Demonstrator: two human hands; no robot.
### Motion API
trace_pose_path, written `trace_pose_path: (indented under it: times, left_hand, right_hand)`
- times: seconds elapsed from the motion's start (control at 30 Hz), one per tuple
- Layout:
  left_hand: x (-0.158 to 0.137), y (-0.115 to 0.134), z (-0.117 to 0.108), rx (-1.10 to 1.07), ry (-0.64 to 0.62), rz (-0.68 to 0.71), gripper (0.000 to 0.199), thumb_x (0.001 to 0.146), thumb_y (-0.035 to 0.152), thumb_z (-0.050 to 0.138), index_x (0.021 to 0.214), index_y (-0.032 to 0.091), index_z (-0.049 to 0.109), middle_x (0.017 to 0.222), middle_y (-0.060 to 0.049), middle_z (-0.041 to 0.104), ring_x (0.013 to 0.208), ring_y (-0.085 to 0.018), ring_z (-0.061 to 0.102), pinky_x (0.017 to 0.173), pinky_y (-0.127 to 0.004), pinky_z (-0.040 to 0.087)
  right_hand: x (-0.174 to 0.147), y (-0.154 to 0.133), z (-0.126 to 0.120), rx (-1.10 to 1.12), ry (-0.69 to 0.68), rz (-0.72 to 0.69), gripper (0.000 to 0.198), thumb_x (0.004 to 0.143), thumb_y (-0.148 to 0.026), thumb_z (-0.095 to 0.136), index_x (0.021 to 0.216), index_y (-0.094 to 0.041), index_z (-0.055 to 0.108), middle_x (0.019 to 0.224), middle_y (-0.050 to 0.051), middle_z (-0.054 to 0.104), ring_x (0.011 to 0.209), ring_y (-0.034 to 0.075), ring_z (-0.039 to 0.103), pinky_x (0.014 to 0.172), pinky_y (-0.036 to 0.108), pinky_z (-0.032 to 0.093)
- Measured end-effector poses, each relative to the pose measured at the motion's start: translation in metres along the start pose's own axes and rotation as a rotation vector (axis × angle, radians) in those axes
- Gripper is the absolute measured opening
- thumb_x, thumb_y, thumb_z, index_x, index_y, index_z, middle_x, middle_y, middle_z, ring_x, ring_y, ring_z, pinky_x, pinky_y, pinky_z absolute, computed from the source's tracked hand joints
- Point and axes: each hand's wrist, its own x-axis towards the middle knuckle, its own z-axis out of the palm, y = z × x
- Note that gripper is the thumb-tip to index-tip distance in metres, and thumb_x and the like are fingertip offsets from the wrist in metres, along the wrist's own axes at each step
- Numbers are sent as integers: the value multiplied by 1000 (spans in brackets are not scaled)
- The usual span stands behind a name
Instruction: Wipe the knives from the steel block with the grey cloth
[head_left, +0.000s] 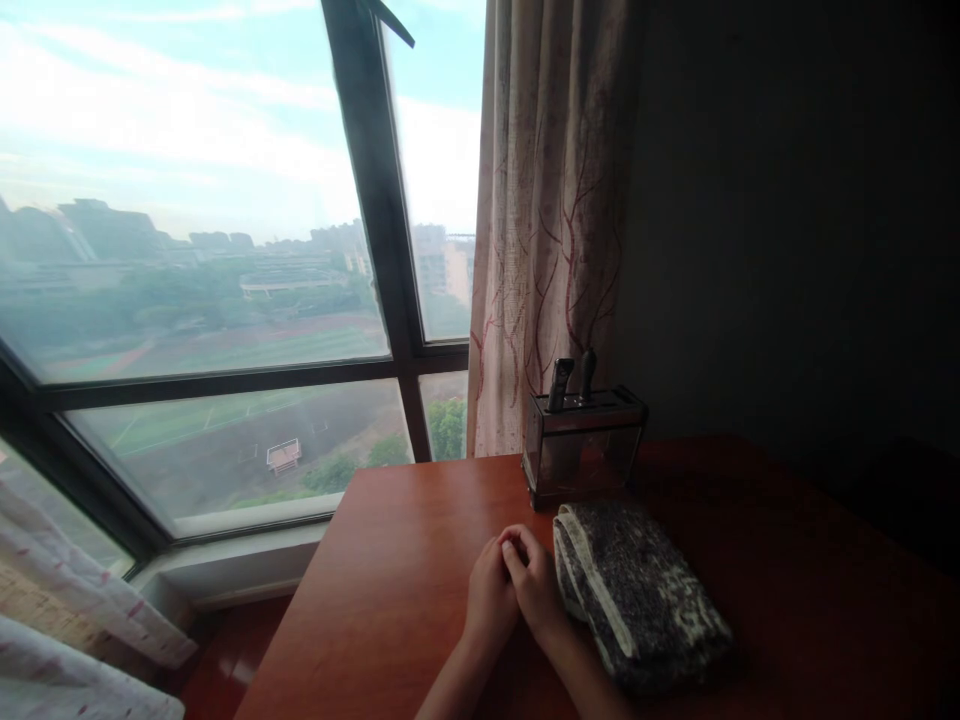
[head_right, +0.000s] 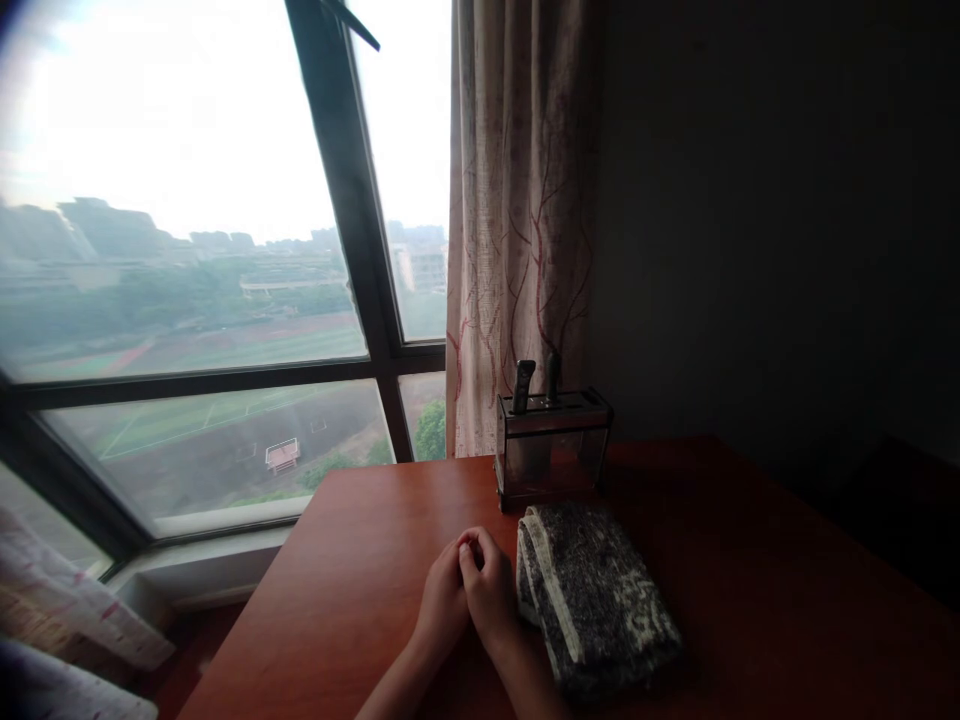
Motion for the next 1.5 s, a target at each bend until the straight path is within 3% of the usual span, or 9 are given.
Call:
trace_pose_path:
  times: [0.3,1.5]
  left_hand:
    - [0,6,-1,-42,-17,0,20,78,16,53,94,15,65,94,-10,72,84,-23,66,76,-33,50]
    - [0,6,-3,-31,-21,11,29,77,15,52,102,16,66,100,-11,72,93,-24,66,81,-34,51]
  right_hand:
    - [2,4,0,38,-4,0,20,85,-35,51,85,-19,63,80,6,69,75,22,65,70,31,51]
    - [4,6,-1,2,-5,-14,19,84,-35,51,85,-20,63,77,5,69,76,23,66,69,30,50]
